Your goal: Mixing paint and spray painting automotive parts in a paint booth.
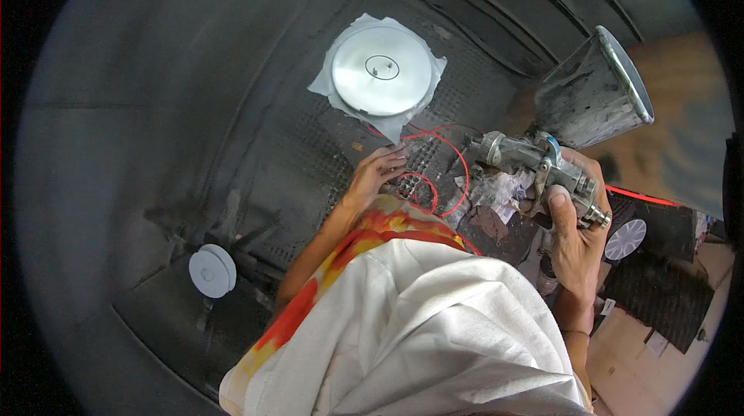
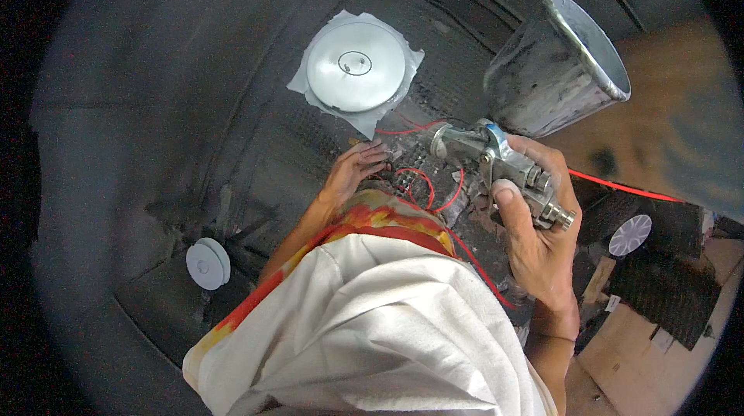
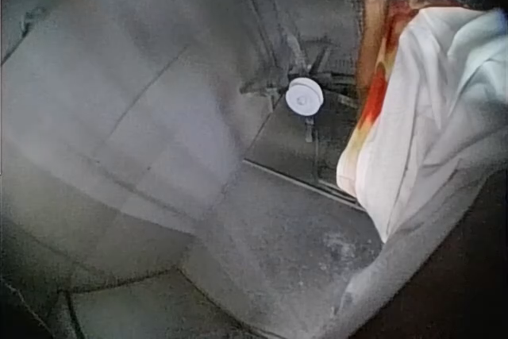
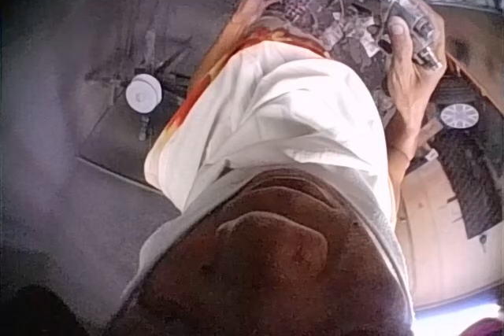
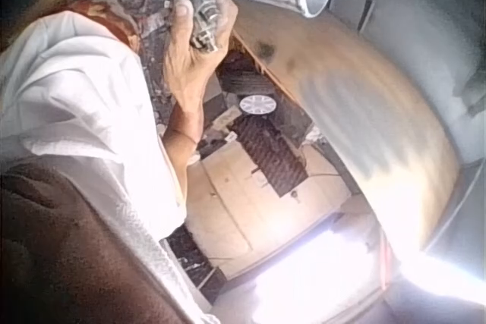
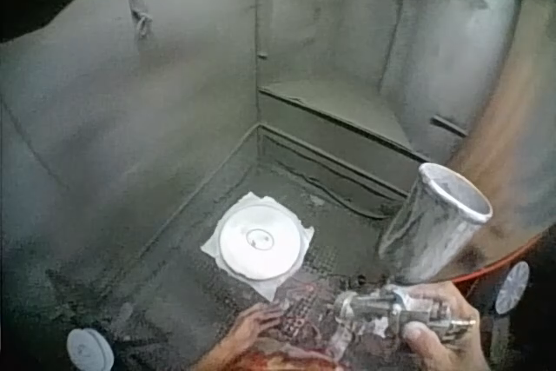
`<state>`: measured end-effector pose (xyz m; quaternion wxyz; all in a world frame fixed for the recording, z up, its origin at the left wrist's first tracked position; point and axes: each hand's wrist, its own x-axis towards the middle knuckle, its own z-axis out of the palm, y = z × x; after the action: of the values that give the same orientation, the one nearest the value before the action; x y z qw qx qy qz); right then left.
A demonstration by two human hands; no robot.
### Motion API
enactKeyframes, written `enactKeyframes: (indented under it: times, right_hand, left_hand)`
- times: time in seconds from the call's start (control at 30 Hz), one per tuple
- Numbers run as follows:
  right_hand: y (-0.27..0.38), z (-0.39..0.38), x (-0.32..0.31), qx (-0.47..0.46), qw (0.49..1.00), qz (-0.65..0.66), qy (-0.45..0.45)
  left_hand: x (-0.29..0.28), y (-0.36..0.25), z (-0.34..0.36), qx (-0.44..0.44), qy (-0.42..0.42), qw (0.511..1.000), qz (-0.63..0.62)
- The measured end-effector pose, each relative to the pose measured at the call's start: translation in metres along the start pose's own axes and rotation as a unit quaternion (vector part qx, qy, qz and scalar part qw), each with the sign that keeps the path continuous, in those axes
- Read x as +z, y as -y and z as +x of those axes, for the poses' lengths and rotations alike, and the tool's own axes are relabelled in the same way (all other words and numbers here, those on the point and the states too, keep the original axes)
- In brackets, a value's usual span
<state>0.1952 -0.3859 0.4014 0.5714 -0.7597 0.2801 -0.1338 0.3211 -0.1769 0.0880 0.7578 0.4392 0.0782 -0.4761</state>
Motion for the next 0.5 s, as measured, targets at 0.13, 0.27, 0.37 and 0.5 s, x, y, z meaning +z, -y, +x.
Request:
enactKeyframes:
  times: [0.13, 0.27, 0.37, 0.5]
  right_hand:
    - [0.002, 0.001, -0.003, -0.045, 0.998, -0.046, 0.008]
    - [-0.009, 0.008, -0.011, -0.059, 0.996, -0.059, -0.019]
    - [-0.017, 0.011, -0.021, -0.115, 0.985, -0.098, -0.081]
    - [-0.019, 0.007, -0.019, -0.082, 0.99, -0.076, -0.084]
  left_hand:
    - [-0.025, -0.001, -0.003, 0.001, -0.021, 0.999, 0.024]
    - [-0.037, -0.01, -0.004, 0.022, -0.052, 0.997, 0.043]
    - [-0.044, -0.014, -0.005, 0.031, -0.065, 0.996, 0.049]
    - [-0.054, -0.006, -0.007, 0.007, -0.095, 0.994, 0.056]
